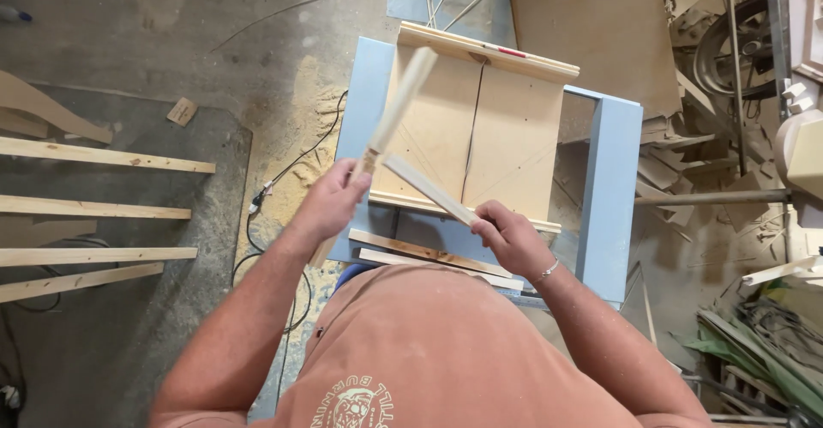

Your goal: Assemble wooden lattice components using glue and half-lap joints on a table saw sled

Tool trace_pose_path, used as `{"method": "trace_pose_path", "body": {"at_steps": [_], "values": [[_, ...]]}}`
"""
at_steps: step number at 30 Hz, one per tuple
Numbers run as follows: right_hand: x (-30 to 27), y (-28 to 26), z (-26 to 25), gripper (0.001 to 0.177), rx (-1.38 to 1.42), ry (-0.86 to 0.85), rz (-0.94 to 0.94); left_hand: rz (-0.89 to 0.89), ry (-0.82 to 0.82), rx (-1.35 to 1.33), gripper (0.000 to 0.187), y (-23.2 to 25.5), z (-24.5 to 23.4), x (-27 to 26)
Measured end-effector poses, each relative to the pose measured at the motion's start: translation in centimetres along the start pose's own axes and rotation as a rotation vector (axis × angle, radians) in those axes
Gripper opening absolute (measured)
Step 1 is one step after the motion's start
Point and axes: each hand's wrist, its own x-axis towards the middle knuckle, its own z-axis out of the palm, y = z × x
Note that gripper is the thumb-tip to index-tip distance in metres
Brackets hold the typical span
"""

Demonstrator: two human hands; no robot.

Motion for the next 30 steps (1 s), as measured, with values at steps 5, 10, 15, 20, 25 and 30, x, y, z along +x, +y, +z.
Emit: {"method": "trace_pose_path", "body": {"at_steps": [5,10,15,20,25,30], "values": [[1.0,2.0,1.0,0.027,-0.086,0.114,-0.046,0.132,-0.144,-0.227,0.033,0.0,1.8,0.1],[0.6,4.8,2.5,0.025,-0.046,0.134,-0.049,0.064,-0.139,0.107,0.040,2.7,1.7,-2.1],[-0.8,3.1,2.9,0.026,-0.094,0.356,-0.221,0.058,-0.201,0.231,0.041,4.0,2.2,-2.3],[-0.9,-4.7,1.7,0.042,-0.007,0.356,-0.075,0.131,-0.353,0.021,0.042,0.8,7.0,-0.3],[-0.7,-6.5,0.7,0.045,0.123,0.299,0.054,0.152,-0.322,0.041,0.053,0.7,7.5,-0.5],[-1.1,-5.5,-0.1,0.044,0.115,0.068,0.049,0.150,-0.326,-0.092,0.035,1.5,7.3,-1.6]]}}
